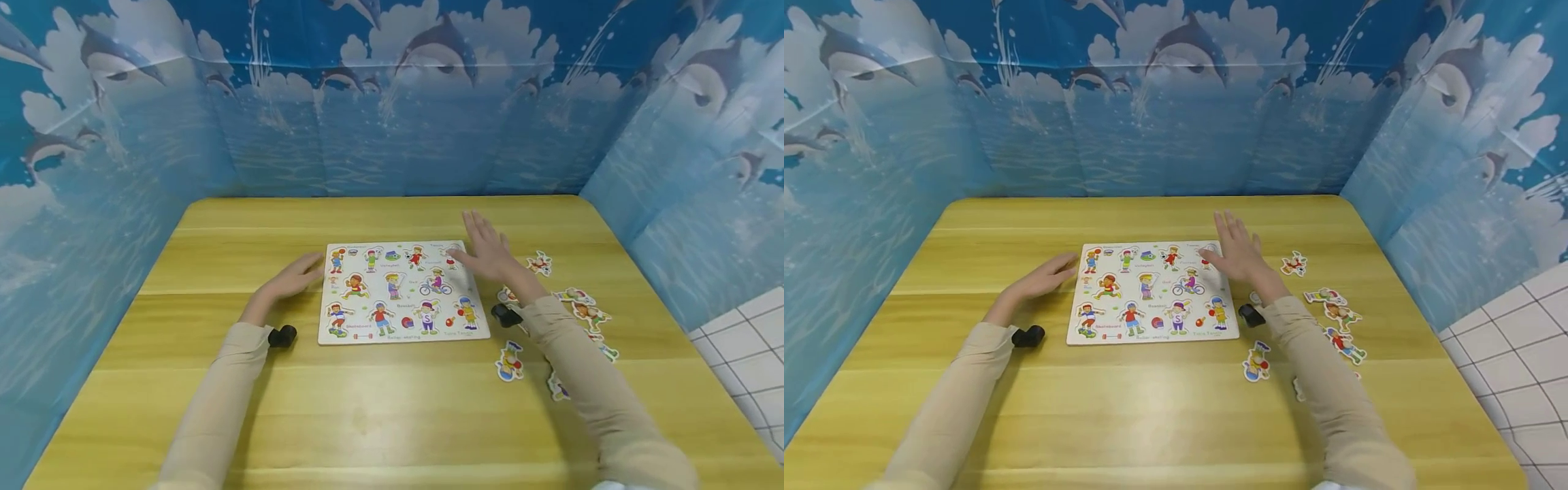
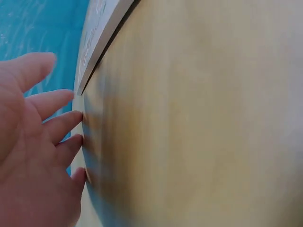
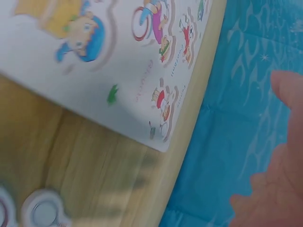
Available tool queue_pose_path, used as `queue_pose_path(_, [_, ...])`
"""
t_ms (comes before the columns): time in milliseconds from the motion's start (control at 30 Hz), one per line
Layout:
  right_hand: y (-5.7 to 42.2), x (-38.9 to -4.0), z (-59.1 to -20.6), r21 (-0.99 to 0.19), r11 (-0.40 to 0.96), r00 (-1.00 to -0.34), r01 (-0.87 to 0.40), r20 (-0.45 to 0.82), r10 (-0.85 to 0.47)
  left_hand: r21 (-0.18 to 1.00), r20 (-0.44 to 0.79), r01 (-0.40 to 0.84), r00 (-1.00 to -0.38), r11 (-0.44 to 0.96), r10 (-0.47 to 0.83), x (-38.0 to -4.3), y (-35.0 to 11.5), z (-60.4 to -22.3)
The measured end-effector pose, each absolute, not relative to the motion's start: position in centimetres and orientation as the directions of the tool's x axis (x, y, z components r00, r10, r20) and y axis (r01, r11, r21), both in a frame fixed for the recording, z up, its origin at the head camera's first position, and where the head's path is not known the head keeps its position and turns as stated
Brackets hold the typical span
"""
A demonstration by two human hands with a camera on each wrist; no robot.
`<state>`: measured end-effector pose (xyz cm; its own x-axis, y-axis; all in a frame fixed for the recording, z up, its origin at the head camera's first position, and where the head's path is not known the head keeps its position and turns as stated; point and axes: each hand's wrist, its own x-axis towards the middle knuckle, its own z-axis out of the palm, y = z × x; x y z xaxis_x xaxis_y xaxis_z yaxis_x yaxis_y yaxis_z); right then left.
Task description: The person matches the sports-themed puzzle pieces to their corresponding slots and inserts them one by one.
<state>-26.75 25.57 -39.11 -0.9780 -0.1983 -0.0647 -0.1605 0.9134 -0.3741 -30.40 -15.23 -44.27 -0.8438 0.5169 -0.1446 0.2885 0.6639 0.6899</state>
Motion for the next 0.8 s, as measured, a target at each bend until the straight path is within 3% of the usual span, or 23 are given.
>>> queue_pose_path(433, [28.6, -21.6, -38.2, -0.366, 0.907, -0.969, -0.209, -0.050, -0.244, 0.626, -0.129, 0.336, -0.846, 0.704, 0.517, -29.4, -15.3, -45.7])
queue_pose_path(667, [30.0, -18.9, -38.3, -0.430, 0.871, -0.959, -0.238, -0.036, -0.280, 0.679, -0.096, 0.338, -0.839, 0.651, 0.536, -28.9, -15.7, -46.0])
queue_pose_path(800, [30.4, -17.4, -38.8, -0.404, 0.856, -0.941, -0.321, 0.035, -0.337, 0.710, -0.086, 0.328, -0.839, 0.624, 0.538, -28.6, -15.9, -46.1])
